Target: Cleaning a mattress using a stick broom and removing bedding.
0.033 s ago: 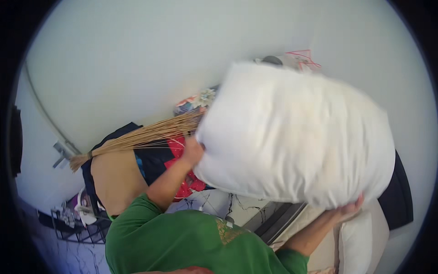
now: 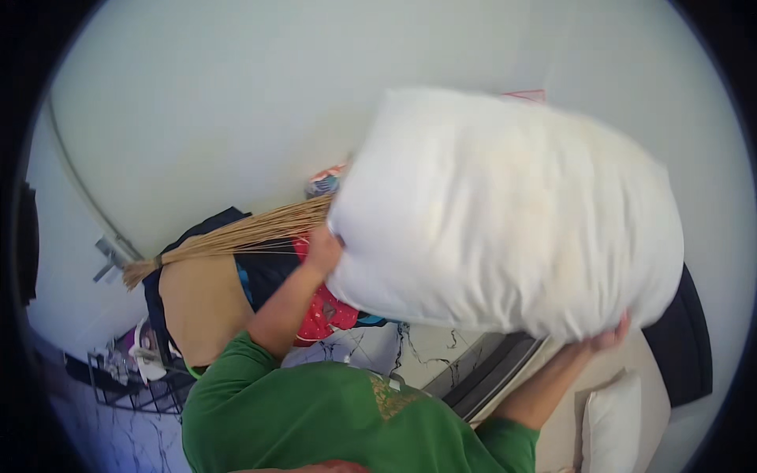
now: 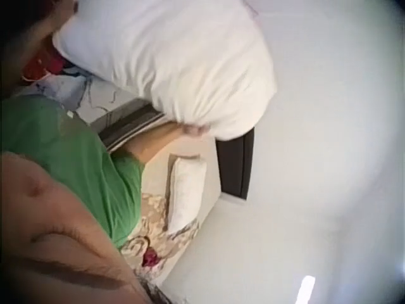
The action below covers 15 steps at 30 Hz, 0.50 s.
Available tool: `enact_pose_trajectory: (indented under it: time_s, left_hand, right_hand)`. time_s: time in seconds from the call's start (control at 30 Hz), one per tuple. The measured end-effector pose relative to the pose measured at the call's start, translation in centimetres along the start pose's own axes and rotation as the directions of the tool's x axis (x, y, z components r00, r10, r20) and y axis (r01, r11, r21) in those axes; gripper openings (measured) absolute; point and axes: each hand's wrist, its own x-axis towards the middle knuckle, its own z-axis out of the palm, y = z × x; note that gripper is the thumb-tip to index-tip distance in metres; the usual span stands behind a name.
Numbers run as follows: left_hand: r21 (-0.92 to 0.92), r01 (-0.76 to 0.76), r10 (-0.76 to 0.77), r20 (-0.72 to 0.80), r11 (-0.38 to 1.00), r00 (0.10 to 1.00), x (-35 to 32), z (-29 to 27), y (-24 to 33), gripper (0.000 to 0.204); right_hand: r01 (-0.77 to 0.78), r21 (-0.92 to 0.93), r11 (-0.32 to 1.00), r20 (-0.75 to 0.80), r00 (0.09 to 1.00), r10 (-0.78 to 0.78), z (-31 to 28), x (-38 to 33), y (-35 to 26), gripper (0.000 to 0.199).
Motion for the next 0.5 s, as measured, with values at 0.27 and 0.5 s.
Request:
enact_pose_trajectory:
  time_s: [0.27,0.5]
  left_hand:
    - [0.370,0.357,-0.284,-0.237,0.857,0.929,5.4,-8.6,-4.4,0.027]
    - [0.825,0.176,-0.473,0.122,0.537,0.873,1.4,-13.9,-6.1,0.053]
  right_hand:
    - [0.153,-0.467,0.871,-0.191,0.944,-0.268,10.6,18.9,23.6,0.048]
    - [0.520,-0.846,-0.114,0.474,0.834,0.284,9.1,15.2,41.6,0.069]
